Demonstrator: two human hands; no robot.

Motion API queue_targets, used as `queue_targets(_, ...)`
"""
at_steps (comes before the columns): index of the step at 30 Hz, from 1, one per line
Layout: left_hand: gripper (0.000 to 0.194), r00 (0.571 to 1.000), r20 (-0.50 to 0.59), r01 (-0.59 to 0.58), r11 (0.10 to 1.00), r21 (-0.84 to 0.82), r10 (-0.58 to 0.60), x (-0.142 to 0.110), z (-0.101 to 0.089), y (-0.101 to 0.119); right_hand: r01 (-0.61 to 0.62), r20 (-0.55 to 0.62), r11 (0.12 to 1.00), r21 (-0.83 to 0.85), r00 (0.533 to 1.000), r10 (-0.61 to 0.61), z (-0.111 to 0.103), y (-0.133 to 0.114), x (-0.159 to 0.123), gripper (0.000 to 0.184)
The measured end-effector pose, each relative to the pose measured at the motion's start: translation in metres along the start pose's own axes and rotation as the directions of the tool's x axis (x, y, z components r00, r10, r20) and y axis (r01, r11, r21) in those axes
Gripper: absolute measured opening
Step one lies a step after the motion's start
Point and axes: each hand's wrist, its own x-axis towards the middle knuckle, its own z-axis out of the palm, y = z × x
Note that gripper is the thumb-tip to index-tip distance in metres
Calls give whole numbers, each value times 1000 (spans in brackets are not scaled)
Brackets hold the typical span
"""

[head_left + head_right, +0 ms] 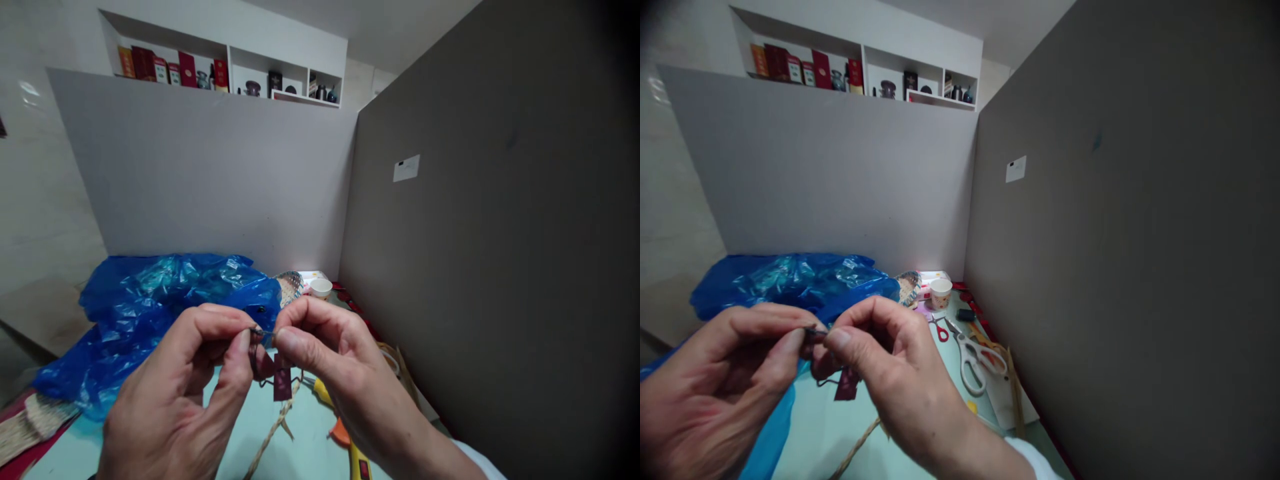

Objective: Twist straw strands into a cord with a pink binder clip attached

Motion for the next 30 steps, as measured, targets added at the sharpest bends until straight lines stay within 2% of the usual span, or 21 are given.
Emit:
queue_targets(5, 9, 999, 42, 8, 999, 40, -10, 1, -2, 0, 13, -5, 999, -30, 1000, -13, 1, 0, -2, 18)
queue_targets(10, 9, 999, 31, -16, 992, 126, 12, 1, -1, 2, 41, -23, 994, -101, 999, -43, 2, 1, -2, 18)
queue_targets(13, 7, 999, 13, -43, 992, 123, 42, 1, 0, 2, 51, -27, 990, -129, 998, -54, 2, 2, -2, 18)
queue_targets(19, 7, 998, 62, 23, 1000, -13, -22, 2, -1, 1, 51, -8, 998, -41, 999, -51, 1, 1, -3, 20)
queue_targets(24, 10, 996, 82, 41, 999, -3, -40, 1, -4, 3, 63, -8, 998, 24, 998, -62, 1, 0, -4, 19)
queue_targets(30, 10, 996, 36, 78, 997, -13, -78, 0, -2, 8, 71, -25, 996, 63, 997, -69, 1, 3, -4, 20)
